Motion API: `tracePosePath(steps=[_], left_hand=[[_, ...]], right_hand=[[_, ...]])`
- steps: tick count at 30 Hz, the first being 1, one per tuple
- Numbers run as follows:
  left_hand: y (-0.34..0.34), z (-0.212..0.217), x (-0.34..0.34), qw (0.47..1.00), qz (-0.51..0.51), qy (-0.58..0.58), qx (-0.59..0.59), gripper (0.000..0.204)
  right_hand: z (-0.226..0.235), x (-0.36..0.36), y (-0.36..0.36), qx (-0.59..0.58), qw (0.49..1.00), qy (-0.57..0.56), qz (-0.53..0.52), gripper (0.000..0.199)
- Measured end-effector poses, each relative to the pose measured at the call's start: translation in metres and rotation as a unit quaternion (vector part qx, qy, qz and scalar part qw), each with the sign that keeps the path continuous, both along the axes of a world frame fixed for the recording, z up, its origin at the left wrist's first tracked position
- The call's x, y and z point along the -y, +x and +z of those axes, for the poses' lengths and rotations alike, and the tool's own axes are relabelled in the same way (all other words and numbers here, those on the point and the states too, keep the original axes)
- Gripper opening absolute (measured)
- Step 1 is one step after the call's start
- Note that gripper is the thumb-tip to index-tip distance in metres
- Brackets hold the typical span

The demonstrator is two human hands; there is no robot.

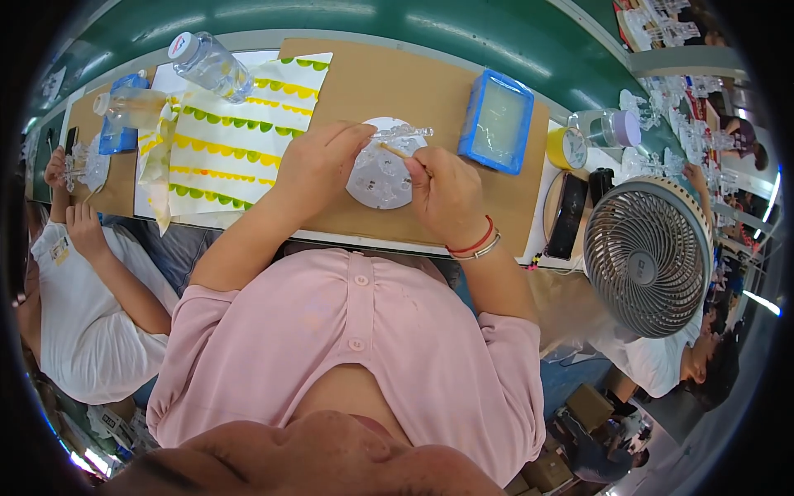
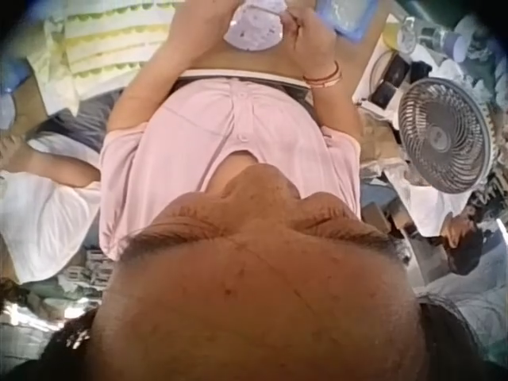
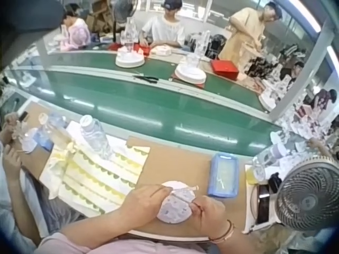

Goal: Applying adhesive to circular LED plates and assembling light fixture components on a factory line.

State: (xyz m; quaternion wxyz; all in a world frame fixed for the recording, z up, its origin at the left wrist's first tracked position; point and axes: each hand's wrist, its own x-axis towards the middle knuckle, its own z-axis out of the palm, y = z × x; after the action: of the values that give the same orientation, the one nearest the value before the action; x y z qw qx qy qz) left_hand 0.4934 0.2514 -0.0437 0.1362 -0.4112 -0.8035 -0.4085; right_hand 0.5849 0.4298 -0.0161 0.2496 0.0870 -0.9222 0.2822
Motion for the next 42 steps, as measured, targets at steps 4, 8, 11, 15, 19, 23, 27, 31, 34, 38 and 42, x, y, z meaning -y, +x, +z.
tracePosePath(steps=[4, 8, 11, 15, 19, 23, 27, 31, 34, 38, 42], left_hand=[[-0.002, 0.001, 0.0, 1.0, 0.004, -0.003, 0.01, 0.02], [-0.002, 0.003, -0.002, 1.0, 0.009, -0.01, 0.01, 0.018], [-0.002, 0.005, -0.001, 1.0, 0.014, -0.016, 0.019, 0.017], [-0.004, 0.003, 0.001, 0.999, -0.002, -0.016, 0.03, 0.016], [-0.005, 0.01, -0.002, 0.998, -0.016, -0.016, 0.064, 0.016], [-0.005, 0.011, -0.005, 0.998, -0.024, -0.048, 0.032, 0.019], [-0.009, 0.004, -0.006, 0.996, -0.026, -0.082, 0.0, 0.024], [-0.008, 0.004, -0.007, 0.997, -0.017, -0.067, -0.037, 0.021], [-0.006, 0.003, -0.005, 0.995, -0.02, -0.093, -0.03, 0.03], [-0.004, 0.004, -0.007, 0.994, -0.017, -0.102, -0.032, 0.029], [-0.007, 0.004, -0.009, 0.996, -0.006, -0.075, -0.038, 0.019]], right_hand=[[0.0, -0.006, -0.001, 0.036, 0.998, -0.042, -0.019, 0.012], [0.009, -0.01, 0.003, 0.096, 0.993, -0.053, -0.032, 0.011], [0.012, -0.012, 0.014, 0.059, 0.998, 0.004, -0.003, 0.008], [0.009, -0.02, 0.041, 0.068, 0.998, 0.007, 0.005, 0.007], [0.0, -0.023, 0.039, 0.049, 0.998, -0.048, 0.017, 0.008], [-0.003, -0.025, 0.04, 0.048, 0.998, -0.038, 0.006, 0.009], [0.005, -0.028, 0.039, 0.092, 0.995, -0.035, -0.006, 0.011], [0.013, -0.038, 0.033, 0.096, 0.995, -0.014, -0.001, 0.015], [0.011, -0.049, 0.034, 0.148, 0.987, -0.052, -0.03, 0.018], [0.008, -0.059, 0.034, 0.15, 0.979, -0.137, -0.022, 0.021], [0.001, -0.062, 0.038, 0.134, 0.982, -0.123, -0.05, 0.02]])
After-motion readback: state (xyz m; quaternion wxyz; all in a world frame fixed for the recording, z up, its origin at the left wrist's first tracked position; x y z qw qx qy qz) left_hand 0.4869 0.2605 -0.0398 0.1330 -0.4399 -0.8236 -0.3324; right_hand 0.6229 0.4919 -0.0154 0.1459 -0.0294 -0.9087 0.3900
